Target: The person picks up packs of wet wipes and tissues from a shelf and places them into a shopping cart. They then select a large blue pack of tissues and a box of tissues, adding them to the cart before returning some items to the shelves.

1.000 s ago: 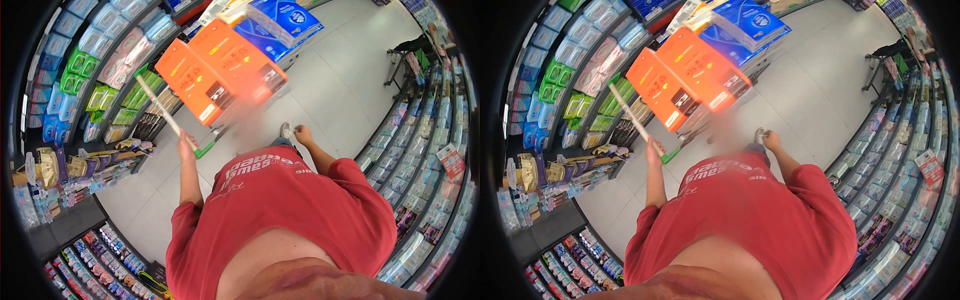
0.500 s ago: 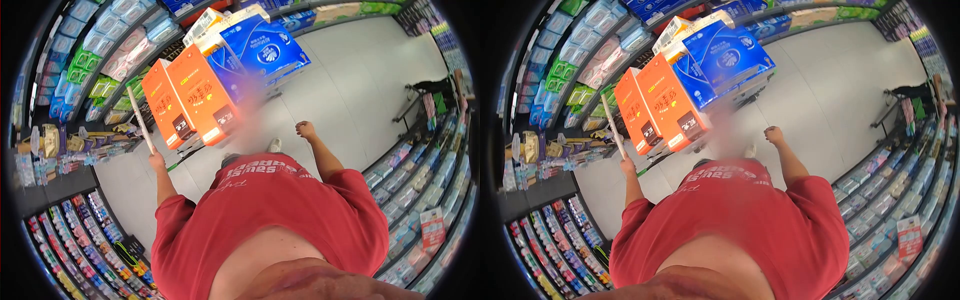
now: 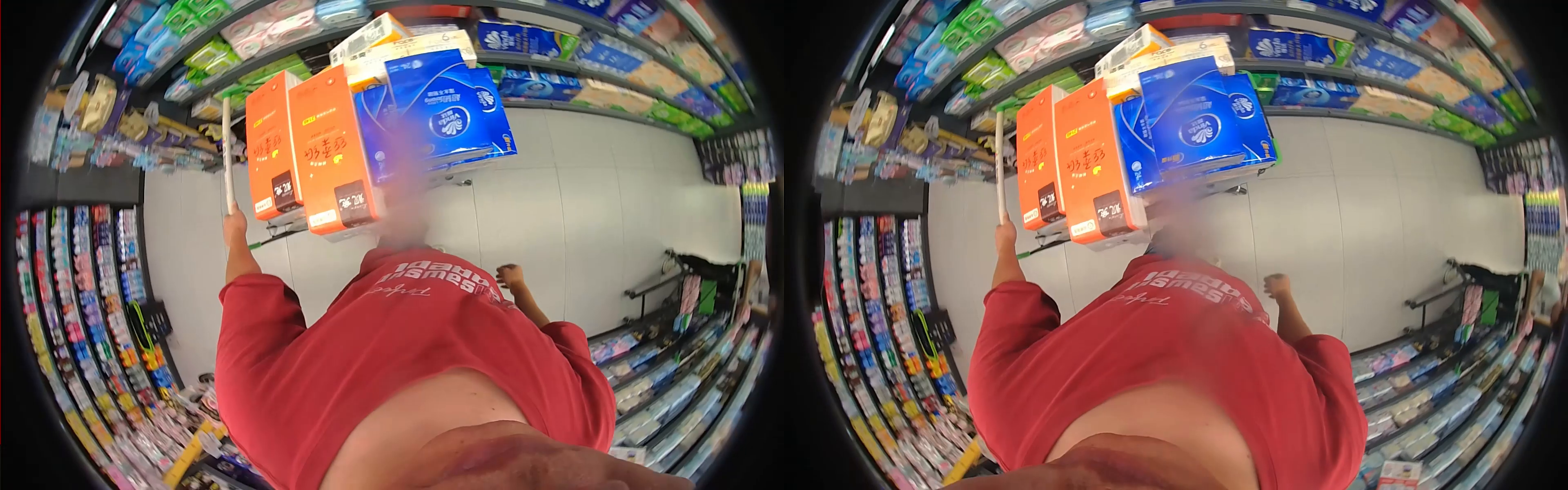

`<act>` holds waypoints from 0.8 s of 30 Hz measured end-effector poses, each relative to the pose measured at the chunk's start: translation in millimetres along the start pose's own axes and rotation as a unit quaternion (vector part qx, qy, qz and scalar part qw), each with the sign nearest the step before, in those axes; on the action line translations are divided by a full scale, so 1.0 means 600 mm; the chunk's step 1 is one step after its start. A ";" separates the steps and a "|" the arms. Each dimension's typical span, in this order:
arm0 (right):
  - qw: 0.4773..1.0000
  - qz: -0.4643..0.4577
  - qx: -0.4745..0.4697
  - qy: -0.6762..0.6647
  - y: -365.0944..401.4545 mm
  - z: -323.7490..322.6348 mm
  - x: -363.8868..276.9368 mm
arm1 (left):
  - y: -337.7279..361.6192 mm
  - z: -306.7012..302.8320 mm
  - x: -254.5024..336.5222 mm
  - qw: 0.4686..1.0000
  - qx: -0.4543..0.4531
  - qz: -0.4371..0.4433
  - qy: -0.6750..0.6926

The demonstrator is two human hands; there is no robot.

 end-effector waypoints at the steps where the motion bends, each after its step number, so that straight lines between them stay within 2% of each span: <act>1: 1.000 0.018 -0.005 0.007 0.009 -0.012 0.005 | 0.007 -0.001 0.000 1.000 -0.012 -0.009 0.004; 6: 0.998 0.039 0.010 0.052 0.012 -0.093 -0.038 | -0.032 0.033 -0.046 0.998 -0.023 -0.044 0.033; 8: 0.998 -0.001 0.026 0.057 -0.005 -0.116 -0.082 | -0.020 0.022 -0.035 0.998 0.040 -0.041 0.003; 10: 0.998 -0.015 0.021 0.057 -0.021 -0.135 -0.116 | -0.024 0.024 -0.035 0.998 0.050 -0.038 0.006; 12: 0.997 -0.038 -0.016 0.063 -0.042 -0.137 -0.158 | -0.031 0.027 -0.042 0.998 0.061 -0.034 0.007; 14: 0.996 -0.040 -0.016 0.078 -0.058 -0.137 -0.194 | -0.025 0.024 -0.038 0.996 0.075 -0.040 0.015; 16: 0.996 -0.081 -0.022 0.043 -0.071 -0.133 -0.237 | -0.027 0.030 -0.040 0.994 0.083 -0.056 0.037; 20: 0.990 -0.060 -0.052 0.118 -0.099 -0.143 -0.300 | -0.031 0.028 -0.045 0.991 0.113 -0.061 0.034; 24: 0.990 -0.089 -0.028 0.106 -0.151 -0.187 -0.358 | -0.035 0.032 -0.045 0.988 0.117 -0.083 0.058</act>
Point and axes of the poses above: each hand's wrist, its own y-axis away from the middle knuckle, its own z-axis out of the palm, x = y × z, the point moved 8 cm from there along -y, towards the middle knuckle, and after that the axes turned 13 degrees about -x, right-handed, at the moved point
